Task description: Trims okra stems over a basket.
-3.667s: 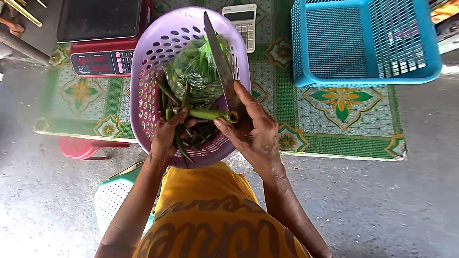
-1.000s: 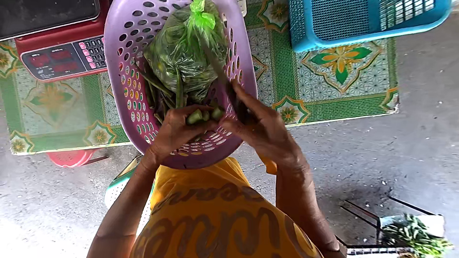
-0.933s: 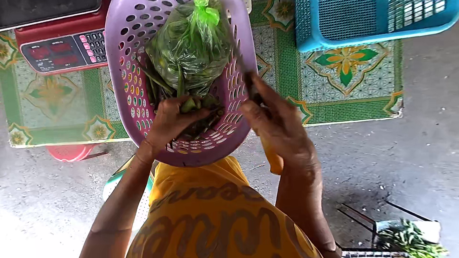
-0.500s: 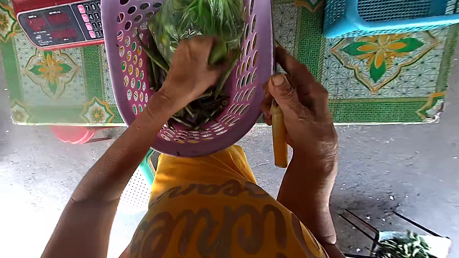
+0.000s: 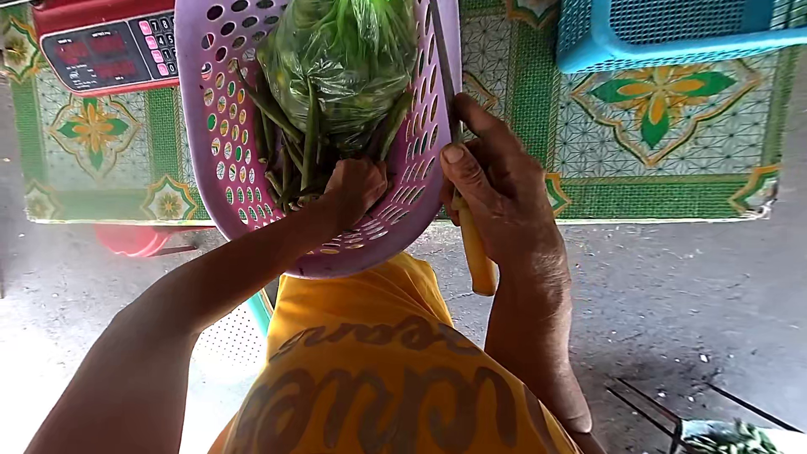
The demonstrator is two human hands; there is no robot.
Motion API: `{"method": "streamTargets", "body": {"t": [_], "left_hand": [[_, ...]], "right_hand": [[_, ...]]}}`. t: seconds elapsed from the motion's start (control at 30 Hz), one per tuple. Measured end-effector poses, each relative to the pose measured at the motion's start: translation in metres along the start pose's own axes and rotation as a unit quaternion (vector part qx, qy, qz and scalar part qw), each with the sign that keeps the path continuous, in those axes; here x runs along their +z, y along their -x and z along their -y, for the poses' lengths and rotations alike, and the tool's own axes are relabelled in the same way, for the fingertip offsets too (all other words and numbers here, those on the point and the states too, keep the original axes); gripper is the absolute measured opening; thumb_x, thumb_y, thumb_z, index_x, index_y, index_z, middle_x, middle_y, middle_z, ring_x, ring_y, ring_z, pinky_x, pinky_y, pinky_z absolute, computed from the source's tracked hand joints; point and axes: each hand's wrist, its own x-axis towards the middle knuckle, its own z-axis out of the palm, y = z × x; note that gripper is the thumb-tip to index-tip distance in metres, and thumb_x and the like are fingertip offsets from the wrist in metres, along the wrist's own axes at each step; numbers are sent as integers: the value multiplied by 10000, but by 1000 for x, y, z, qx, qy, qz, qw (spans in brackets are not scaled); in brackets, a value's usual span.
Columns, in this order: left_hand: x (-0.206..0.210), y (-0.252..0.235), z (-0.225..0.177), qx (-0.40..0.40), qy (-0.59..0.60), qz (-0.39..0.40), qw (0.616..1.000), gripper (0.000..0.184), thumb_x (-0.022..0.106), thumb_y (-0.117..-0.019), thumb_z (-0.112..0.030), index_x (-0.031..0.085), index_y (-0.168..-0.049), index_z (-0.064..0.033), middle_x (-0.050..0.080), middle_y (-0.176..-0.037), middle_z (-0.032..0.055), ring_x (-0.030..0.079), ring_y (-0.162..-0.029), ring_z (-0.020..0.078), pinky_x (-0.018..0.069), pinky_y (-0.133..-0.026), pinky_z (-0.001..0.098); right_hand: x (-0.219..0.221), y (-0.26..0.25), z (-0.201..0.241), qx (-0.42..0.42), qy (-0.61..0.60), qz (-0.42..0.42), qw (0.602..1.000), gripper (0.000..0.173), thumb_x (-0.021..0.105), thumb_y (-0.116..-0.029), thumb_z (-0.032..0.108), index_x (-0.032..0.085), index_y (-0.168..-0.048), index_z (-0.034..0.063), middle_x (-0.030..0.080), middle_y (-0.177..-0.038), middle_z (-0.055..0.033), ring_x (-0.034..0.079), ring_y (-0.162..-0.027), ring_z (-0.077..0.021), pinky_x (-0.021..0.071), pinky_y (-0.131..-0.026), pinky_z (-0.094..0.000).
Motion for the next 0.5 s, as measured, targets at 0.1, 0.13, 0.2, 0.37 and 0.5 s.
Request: {"method": "streamTargets", "body": {"t": [0.1, 0.13, 0.2, 0.37, 0.5], "left_hand": [[-3, 2, 8, -1, 40, -4, 999, 255, 530, -1019, -34, 573, -1252, 59, 637, -1111, 269, 674, -963, 434, 542, -725, 529], [-5, 5, 16, -5, 82, -15, 997, 274, 584, -1007, -106, 606, -1240, 37, 644, -1139, 268, 667, -988, 450, 537, -756, 569], [-10, 17, 37, -22, 183, -52, 982, 327, 676, -961, -241, 674, -1211, -29, 676, -1148, 233, 660, -1048, 451, 513, -824, 641], [-4, 55, 86, -68, 578, -216, 784, 256, 821, -860, -202, 727, -1064, -80, 718, -891, 36, 671, -761, 122, 578, -712, 333], [-2, 78, 91, -8, 842, -214, 495, 75, 675, -941, -15, 690, -1002, -57, 670, -709, 10, 534, -486, 19, 434, -415, 150]], "right_hand": [[1, 2, -1, -2, 1, -9, 1000, 576, 495, -1077, 383, 332, -1617, 268, 602, -808, -32, 484, -439, -97, 399, -333, -207], [1, 2, -2, -7, -2, -11, 1000, 573, 493, -1078, 384, 336, -1615, 257, 596, -791, -28, 477, -431, -89, 395, -330, -201], [2, 2, -3, -17, -8, -11, 1000, 567, 488, -1081, 378, 341, -1611, 239, 584, -768, -26, 470, -420, -88, 392, -324, -202], [0, 1, -6, -33, -6, -7, 999, 574, 504, -1074, 389, 351, -1609, 247, 586, -813, -11, 488, -465, -77, 408, -362, -189], [2, -2, -3, -10, -5, -8, 1000, 575, 521, -1062, 414, 365, -1600, 279, 592, -858, 1, 494, -479, -79, 424, -369, -206]]}}
